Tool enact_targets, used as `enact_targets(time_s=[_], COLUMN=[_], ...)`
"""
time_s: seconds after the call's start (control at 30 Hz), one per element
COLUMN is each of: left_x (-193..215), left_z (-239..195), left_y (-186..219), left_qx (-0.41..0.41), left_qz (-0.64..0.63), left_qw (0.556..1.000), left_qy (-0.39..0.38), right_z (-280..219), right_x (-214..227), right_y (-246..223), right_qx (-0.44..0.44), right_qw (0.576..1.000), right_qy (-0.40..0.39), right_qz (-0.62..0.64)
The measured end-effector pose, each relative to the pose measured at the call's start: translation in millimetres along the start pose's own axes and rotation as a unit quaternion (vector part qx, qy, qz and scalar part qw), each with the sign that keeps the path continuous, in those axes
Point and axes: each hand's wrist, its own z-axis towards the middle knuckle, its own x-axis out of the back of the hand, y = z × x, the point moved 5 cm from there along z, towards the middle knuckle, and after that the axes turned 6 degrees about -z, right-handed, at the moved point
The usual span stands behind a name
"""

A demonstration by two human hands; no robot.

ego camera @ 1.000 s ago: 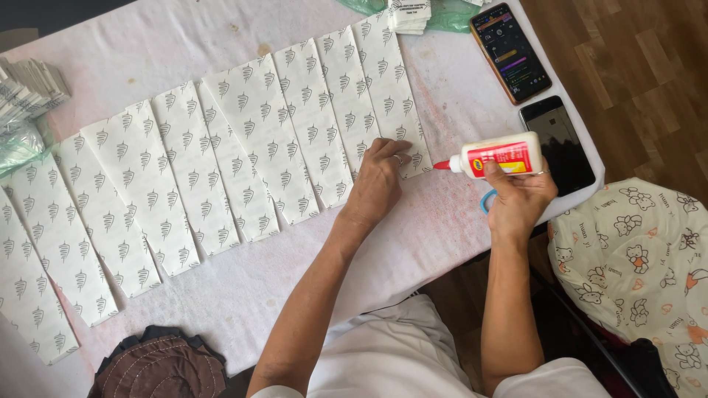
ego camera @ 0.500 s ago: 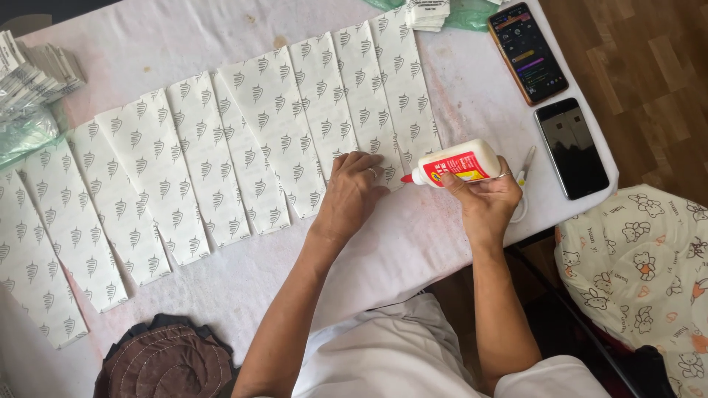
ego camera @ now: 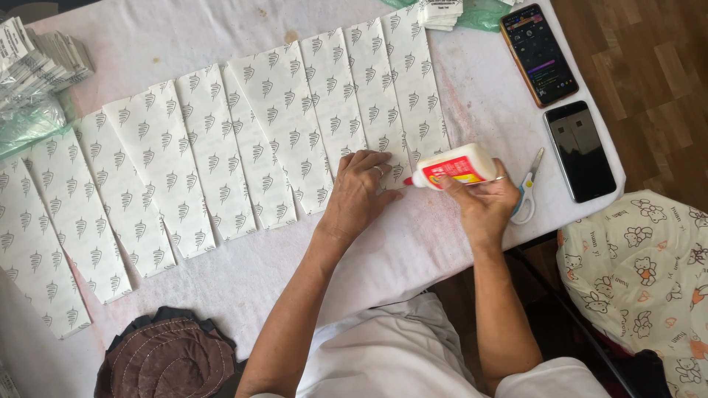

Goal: The person is laying out printed paper sheets in an overlapping pattern on a table and applying white glue to the edges from a squeeze bottle.

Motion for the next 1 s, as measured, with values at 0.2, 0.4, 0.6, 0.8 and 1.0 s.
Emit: enact_targets(time_s=[0.2, 0.4, 0.6, 0.8, 1.0], left_x=[-14, -12, -10, -12, -3], left_z=[2, 4, 2, 2, 1], left_y=[-13, -12, -10, -13, -3], left_qx=[0.007, 0.004, -0.005, 0.000, -0.004], left_qz=[0.003, 0.009, 0.008, 0.002, 0.006], left_qw=[1.000, 0.999, 0.998, 0.998, 0.998], left_qy=[0.028, 0.046, 0.057, 0.058, 0.055], right_z=[8, -4, -5, 5, -8], right_x=[25, -7, -9, 18, -18], right_y=[17, 11, 12, 25, 30], right_qx=[0.008, -0.013, -0.009, 0.002, -0.025], right_qw=[1.000, 1.000, 1.000, 1.000, 0.999], right_qy=[0.024, 0.006, -0.003, 0.020, 0.004], right_qz=[0.006, 0.028, 0.025, 0.010, 0.041])
